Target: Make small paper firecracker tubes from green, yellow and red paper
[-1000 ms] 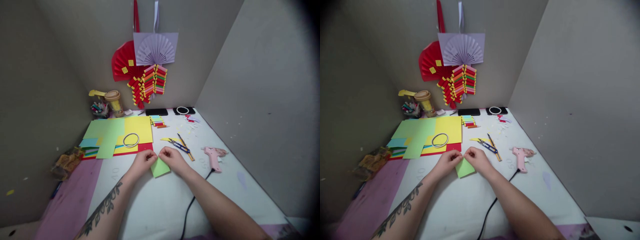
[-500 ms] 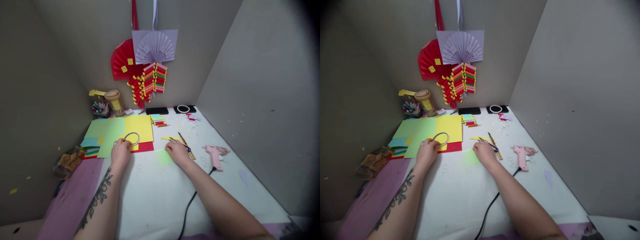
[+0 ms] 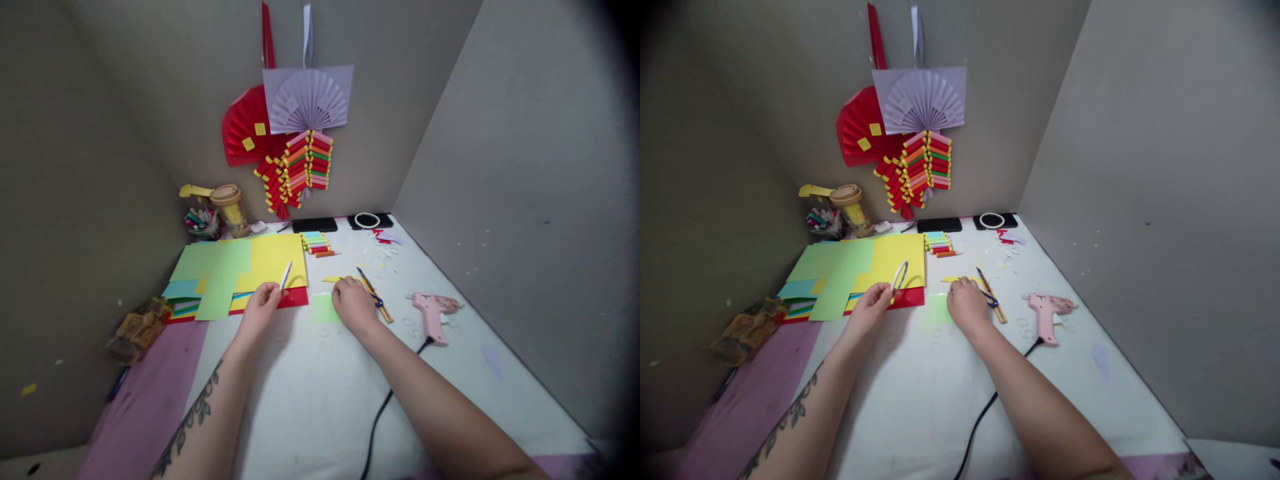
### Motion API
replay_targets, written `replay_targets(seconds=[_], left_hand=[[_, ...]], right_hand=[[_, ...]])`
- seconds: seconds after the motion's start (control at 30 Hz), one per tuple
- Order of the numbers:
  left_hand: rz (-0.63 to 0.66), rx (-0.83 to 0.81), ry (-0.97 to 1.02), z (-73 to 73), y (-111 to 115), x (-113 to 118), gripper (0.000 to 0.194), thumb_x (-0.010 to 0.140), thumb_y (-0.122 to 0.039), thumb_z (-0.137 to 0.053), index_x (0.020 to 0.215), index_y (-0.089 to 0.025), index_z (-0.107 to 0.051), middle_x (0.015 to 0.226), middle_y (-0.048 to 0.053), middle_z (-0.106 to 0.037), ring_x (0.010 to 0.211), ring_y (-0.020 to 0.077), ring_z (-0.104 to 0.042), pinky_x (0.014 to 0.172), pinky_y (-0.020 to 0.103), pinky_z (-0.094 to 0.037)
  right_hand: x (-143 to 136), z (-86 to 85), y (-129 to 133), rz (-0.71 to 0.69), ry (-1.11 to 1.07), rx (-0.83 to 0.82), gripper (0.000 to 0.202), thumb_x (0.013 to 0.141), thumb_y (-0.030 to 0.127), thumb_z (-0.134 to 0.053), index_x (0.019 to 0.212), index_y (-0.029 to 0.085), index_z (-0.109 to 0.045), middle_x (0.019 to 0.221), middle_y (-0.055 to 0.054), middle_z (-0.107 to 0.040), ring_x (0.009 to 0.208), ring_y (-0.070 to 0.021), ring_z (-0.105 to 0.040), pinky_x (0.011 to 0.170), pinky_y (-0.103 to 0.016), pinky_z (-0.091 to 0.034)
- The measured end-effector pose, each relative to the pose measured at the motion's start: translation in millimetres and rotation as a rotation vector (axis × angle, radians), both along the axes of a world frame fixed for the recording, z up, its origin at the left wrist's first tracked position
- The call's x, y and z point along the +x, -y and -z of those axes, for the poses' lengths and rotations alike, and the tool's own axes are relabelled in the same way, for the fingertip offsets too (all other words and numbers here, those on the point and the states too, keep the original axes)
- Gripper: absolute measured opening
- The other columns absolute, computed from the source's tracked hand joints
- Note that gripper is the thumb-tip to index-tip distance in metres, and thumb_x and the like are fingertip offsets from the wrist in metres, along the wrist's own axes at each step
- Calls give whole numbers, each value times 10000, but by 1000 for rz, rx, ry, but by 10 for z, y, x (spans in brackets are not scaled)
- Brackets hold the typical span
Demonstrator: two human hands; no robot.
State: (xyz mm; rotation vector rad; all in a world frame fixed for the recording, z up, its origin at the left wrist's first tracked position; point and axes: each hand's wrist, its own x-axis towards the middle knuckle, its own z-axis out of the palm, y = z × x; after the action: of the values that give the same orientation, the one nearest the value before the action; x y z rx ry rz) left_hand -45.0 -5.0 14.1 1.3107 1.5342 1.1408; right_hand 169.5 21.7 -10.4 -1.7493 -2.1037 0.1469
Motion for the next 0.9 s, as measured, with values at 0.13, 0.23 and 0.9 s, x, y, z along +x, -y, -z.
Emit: replay_targets(seconds=[0.13,0.23,0.9], left_hand=[[71,-32,58,-34,108,222,221,797,-398,-508,820,-179,-517,741,-4,-578,676,129,-520,630,220,-387],[151,-7,32,-37,172,330,206,797,-379,-505,795,-174,-529,736,-2,-578,681,133,-521,647,234,-400],[259,-30,-37,-1,237,394,127,812,-284,-462,802,-187,-544,729,-11,-583,644,118,-510,567,215,-361]], right_hand=[[-22,-71,137,-185,-295,249,229,865,199,-486,1033,180,-640,989,-96,-619,978,-223,-543,871,-357,-437],[-70,-121,258,-272,-412,361,264,890,222,-476,1111,219,-621,968,-86,-608,965,-212,-551,878,-369,-452],[26,-145,270,-201,-540,388,168,879,216,-513,889,239,-679,860,-58,-612,884,-196,-575,817,-360,-475]])
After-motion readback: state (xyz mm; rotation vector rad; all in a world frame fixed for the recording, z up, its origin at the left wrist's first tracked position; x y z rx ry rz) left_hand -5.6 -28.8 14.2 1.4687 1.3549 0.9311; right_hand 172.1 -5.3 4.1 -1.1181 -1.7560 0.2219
